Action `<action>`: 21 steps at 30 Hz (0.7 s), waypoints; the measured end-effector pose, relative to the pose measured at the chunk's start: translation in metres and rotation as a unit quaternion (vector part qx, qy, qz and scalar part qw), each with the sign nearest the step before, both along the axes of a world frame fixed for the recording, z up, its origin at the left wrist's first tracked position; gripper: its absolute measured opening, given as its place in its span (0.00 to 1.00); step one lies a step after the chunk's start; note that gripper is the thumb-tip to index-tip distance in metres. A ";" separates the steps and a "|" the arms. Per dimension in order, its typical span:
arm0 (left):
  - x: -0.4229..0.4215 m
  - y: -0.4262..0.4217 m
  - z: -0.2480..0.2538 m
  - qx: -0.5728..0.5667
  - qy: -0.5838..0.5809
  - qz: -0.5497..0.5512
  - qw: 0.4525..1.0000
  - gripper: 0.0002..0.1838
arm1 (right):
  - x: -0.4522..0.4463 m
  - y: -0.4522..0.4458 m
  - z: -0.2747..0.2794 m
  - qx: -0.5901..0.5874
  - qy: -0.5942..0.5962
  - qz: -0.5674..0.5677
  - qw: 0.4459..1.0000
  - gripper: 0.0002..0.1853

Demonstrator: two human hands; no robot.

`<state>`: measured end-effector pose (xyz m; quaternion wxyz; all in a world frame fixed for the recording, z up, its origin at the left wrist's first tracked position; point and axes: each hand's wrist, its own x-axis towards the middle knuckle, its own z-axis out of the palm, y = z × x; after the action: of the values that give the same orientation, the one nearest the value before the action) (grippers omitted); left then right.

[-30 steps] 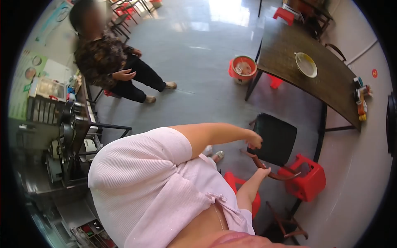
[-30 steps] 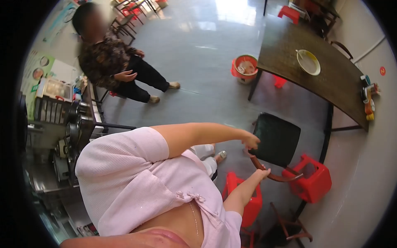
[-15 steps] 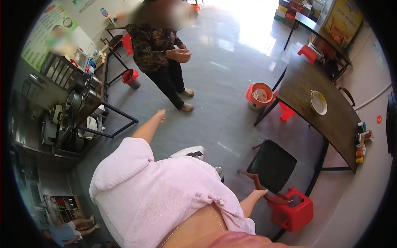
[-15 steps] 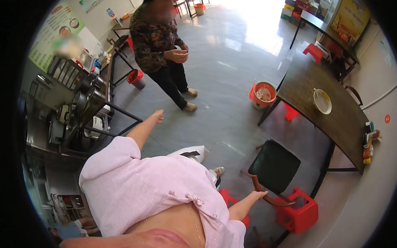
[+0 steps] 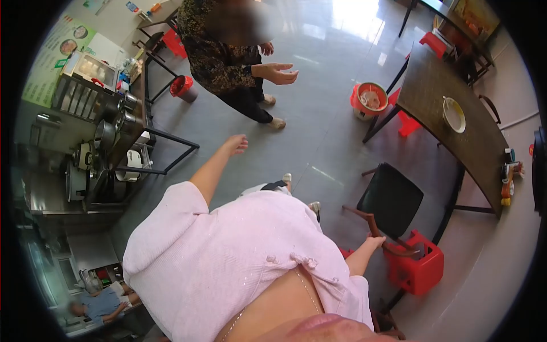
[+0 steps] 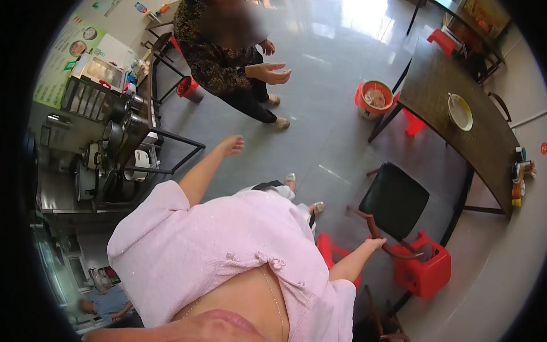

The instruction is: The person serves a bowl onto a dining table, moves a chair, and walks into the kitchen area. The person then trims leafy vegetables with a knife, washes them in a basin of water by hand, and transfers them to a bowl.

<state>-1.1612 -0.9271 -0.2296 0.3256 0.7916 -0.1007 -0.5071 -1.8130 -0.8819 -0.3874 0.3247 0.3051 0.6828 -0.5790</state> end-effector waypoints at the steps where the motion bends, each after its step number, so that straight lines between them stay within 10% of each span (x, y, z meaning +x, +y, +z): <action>1: -0.004 0.005 -0.006 0.026 0.019 -0.017 0.999 0.14 | -0.001 0.004 0.002 0.005 0.003 -0.003 1.000 0.28; 8: 0.012 0.030 -0.115 0.082 0.187 -0.151 0.967 0.11 | -0.007 0.034 0.017 0.038 0.031 0.026 0.998 0.28; 11: -0.049 0.026 -0.040 0.083 0.073 -0.113 0.987 0.12 | -0.001 0.007 0.018 0.025 -0.005 0.037 0.999 0.30; 21: -0.041 0.022 -0.032 0.064 0.080 -0.106 0.989 0.13 | 0.005 0.013 0.044 0.032 0.019 0.039 0.999 0.27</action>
<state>-1.2025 -0.9055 -0.2617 0.2256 0.7525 -0.1251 -0.6060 -1.8079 -0.8690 -0.3439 0.3235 0.2773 0.7188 -0.5493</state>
